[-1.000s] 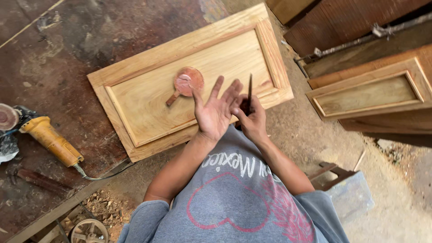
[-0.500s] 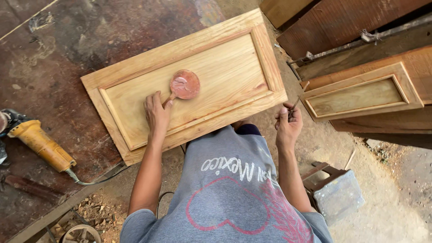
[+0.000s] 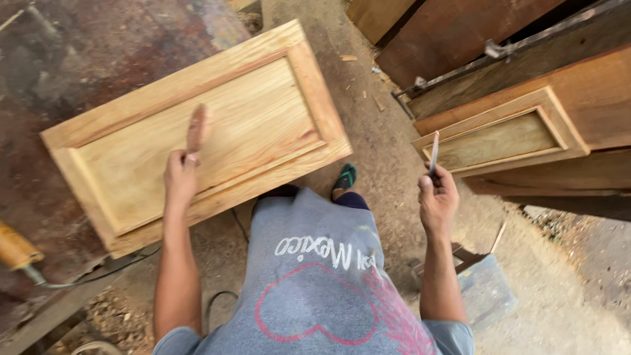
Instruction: The person applies wood filler to the grooves of a wooden door panel using a putty knife and a wooden applicator. They repeatedly scoop filler and spread it along the panel's edges and corners.
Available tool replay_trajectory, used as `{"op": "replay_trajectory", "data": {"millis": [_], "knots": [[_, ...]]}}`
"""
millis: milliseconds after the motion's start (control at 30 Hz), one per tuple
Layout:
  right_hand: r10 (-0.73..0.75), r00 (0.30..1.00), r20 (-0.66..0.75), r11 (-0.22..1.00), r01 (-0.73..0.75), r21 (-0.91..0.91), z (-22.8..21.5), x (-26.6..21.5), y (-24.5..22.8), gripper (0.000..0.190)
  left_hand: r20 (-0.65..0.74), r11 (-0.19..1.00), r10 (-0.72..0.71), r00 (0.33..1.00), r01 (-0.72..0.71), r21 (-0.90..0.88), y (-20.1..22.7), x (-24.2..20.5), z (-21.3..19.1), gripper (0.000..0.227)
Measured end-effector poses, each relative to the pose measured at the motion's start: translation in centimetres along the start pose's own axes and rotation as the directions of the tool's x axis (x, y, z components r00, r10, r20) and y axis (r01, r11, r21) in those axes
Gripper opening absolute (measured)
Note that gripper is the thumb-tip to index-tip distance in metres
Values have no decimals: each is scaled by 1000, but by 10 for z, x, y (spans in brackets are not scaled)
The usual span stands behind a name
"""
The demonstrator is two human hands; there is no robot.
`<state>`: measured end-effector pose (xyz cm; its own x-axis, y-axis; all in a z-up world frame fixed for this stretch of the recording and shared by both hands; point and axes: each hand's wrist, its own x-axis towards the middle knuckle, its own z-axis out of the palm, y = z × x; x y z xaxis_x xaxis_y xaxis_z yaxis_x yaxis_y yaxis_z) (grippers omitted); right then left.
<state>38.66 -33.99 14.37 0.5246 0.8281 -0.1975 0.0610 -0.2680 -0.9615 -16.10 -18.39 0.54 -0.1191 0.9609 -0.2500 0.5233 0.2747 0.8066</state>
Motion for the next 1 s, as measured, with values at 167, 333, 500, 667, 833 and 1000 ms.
{"op": "replay_trajectory", "data": {"millis": [167,333,500,667,833,1000], "knots": [[7,999,38,985,0,-172,-123,38,-8,26,93,702,-245,965,243,-669,99,-40,56,20],[138,979,148,881,-54,-470,-172,84,-48,22,116,463,-221,968,209,-861,185,-72,127,20],[-147,823,549,689,484,-539,-117,177,-85,29,194,271,-248,949,260,-927,224,-66,207,15],[-78,870,488,979,159,-128,-11,222,-88,30,134,187,-336,932,206,-960,237,-59,256,15],[-115,649,752,907,377,-187,35,273,-100,26,48,263,-399,916,165,-951,257,-12,274,15],[-10,630,776,909,330,-256,62,362,-112,29,-156,251,-534,831,-20,-968,278,23,289,16]]}}
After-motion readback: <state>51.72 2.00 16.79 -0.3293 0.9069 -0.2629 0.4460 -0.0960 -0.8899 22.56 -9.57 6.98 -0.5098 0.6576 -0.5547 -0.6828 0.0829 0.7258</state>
